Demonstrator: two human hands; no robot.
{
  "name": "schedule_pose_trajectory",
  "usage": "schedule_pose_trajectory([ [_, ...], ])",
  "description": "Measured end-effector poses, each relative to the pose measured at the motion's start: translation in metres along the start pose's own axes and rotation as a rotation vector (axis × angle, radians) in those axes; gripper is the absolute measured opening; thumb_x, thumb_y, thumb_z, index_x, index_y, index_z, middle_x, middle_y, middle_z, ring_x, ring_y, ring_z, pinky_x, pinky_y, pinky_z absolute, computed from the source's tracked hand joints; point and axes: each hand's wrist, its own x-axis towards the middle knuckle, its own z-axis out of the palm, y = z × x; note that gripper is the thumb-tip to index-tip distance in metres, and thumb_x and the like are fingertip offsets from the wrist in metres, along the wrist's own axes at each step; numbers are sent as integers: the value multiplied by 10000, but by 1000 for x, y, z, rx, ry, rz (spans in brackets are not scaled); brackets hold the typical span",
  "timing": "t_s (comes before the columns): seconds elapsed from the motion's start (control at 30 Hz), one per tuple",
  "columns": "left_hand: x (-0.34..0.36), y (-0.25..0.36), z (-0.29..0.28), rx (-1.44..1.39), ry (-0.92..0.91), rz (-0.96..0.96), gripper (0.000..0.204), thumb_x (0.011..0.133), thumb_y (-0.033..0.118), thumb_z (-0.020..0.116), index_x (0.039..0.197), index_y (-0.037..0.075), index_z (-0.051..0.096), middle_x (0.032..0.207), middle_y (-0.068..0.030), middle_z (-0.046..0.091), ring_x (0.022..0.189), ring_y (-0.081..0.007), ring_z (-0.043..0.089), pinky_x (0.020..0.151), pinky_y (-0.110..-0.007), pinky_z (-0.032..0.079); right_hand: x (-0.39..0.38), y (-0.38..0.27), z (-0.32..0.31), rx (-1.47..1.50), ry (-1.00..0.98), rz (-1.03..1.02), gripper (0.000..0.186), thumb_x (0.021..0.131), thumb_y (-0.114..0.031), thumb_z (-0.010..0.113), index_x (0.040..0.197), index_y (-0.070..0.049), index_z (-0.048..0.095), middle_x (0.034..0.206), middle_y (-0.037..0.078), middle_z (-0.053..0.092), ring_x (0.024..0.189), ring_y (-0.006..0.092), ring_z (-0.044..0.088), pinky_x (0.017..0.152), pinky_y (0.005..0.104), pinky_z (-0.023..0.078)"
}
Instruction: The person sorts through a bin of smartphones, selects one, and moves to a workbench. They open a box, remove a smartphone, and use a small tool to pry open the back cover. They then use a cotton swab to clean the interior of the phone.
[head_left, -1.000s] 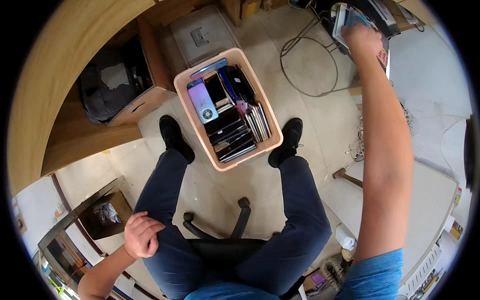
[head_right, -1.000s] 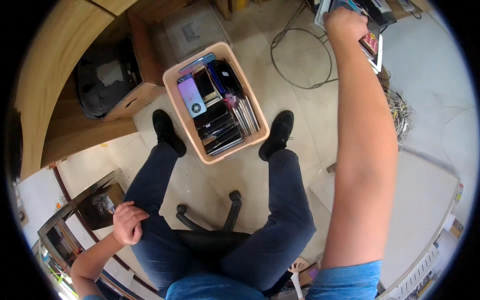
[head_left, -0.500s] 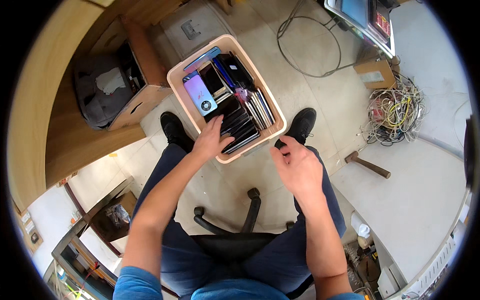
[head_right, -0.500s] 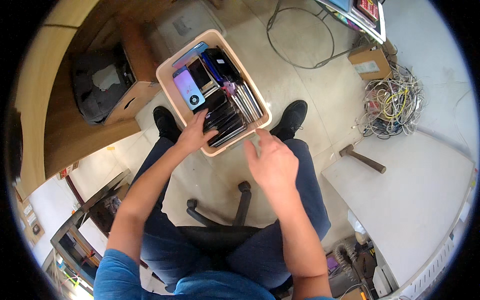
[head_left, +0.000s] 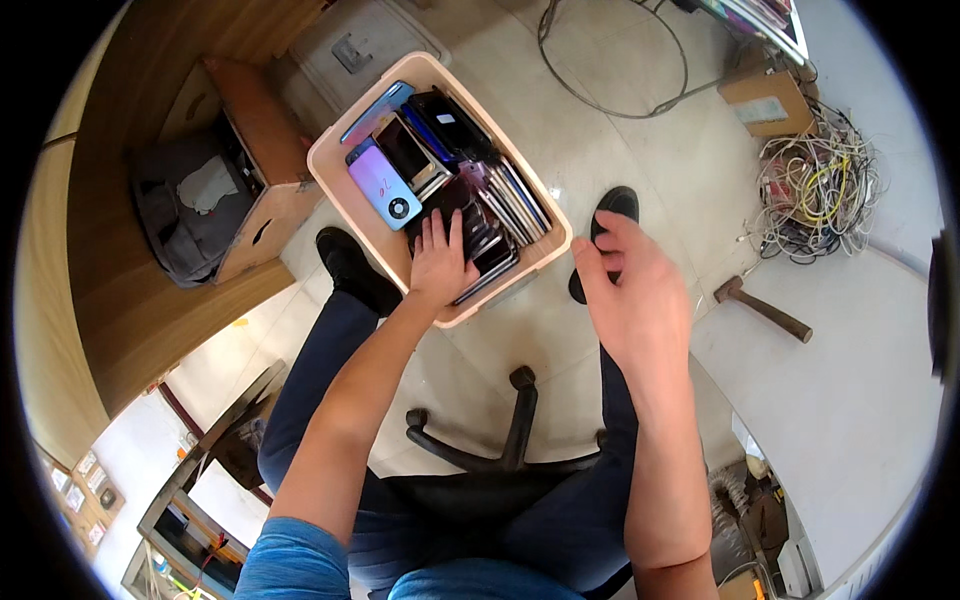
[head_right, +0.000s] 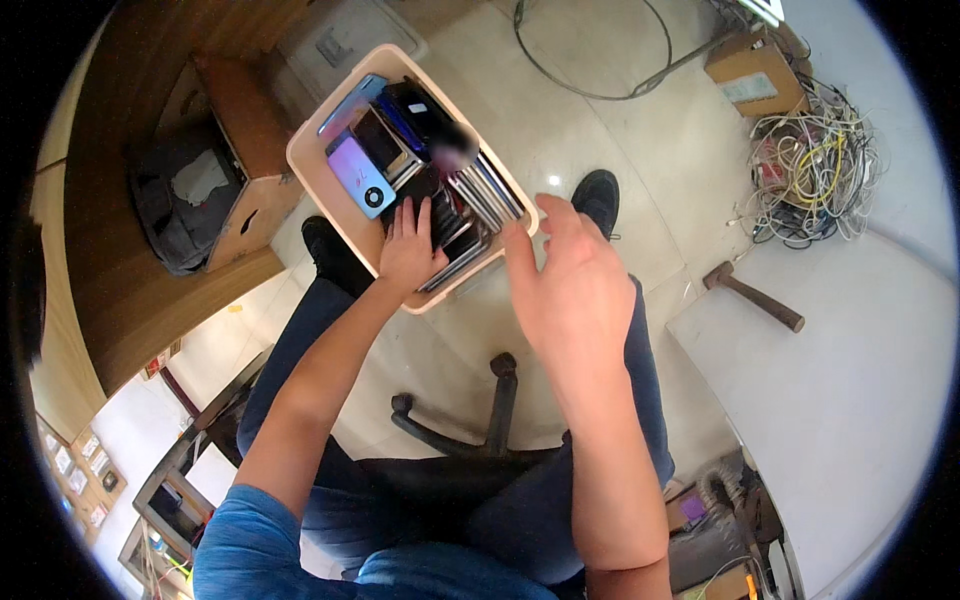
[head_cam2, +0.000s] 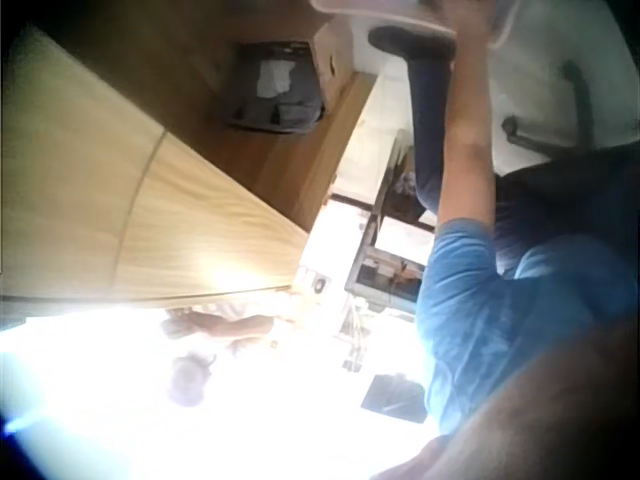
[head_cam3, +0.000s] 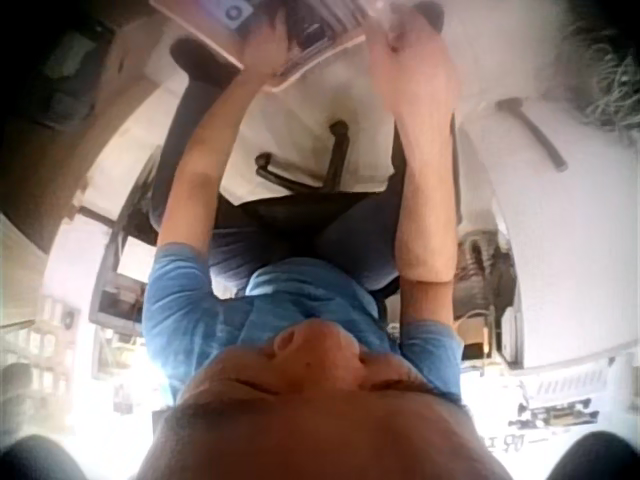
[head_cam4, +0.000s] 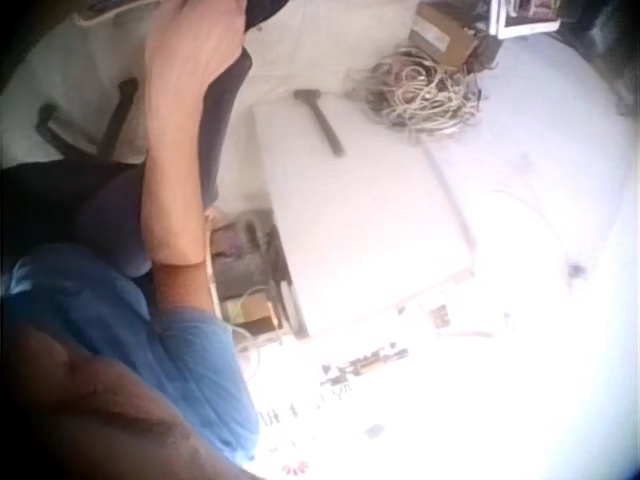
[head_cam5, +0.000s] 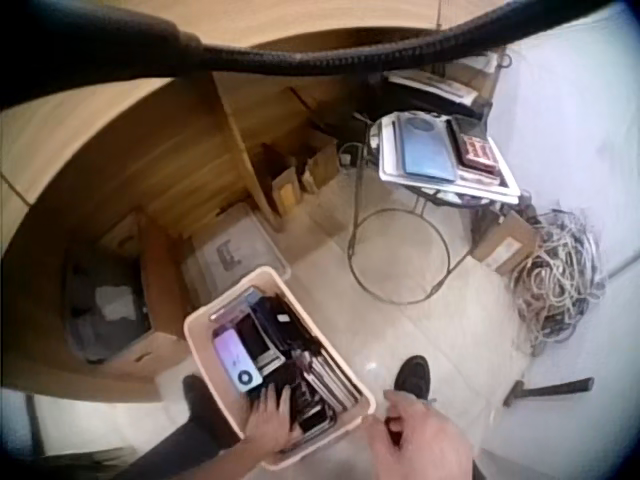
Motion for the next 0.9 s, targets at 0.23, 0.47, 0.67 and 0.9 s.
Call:
schedule_pose_trajectory([
  [0.23, 17, -28, 0, -13, 40, -137, 942, 722, 252, 788, 1485, 47, 275, 1373, -176, 431, 1242, -348, 463, 1002, -429, 477, 9, 3, 8, 14, -26, 33, 356, 900, -292, 632, 1142, -34, 666, 996, 147, 706, 882, 327, 686, 756, 407, 538],
  [0.47, 41, -48, -14, -168, 45, -242, 686, 736, 270, 772, 1299, 32, 460, 1254, -184, 555, 1149, -370, 558, 936, -459, 510, 7, 0, 11, 40, -28, 30, 348, 898, -284, 633, 1134, -31, 671, 974, 158, 704, 873, 339, 685, 751, 419, 536],
  [0.67, 49, -61, -23, -105, -93, -199, 690, 719, 351, 802, 1242, 45, 473, 1157, -191, 628, 1052, -366, 629, 872, -463, 532, 7, -2, 13, 21, -24, 12, 334, 904, -280, 624, 1125, -34, 669, 968, 160, 700, 868, 345, 682, 745, 423, 537],
  [0.9, 54, -70, -40, -187, -194, -212, 634, 720, 375, 808, 1180, 52, 515, 1113, -215, 666, 1010, -375, 653, 851, -463, 533, 5, -4, 18, 6, 3, -11, 319, 899, -276, 623, 1106, -37, 661, 959, 168, 695, 856, 356, 681, 739, 435, 539],
])
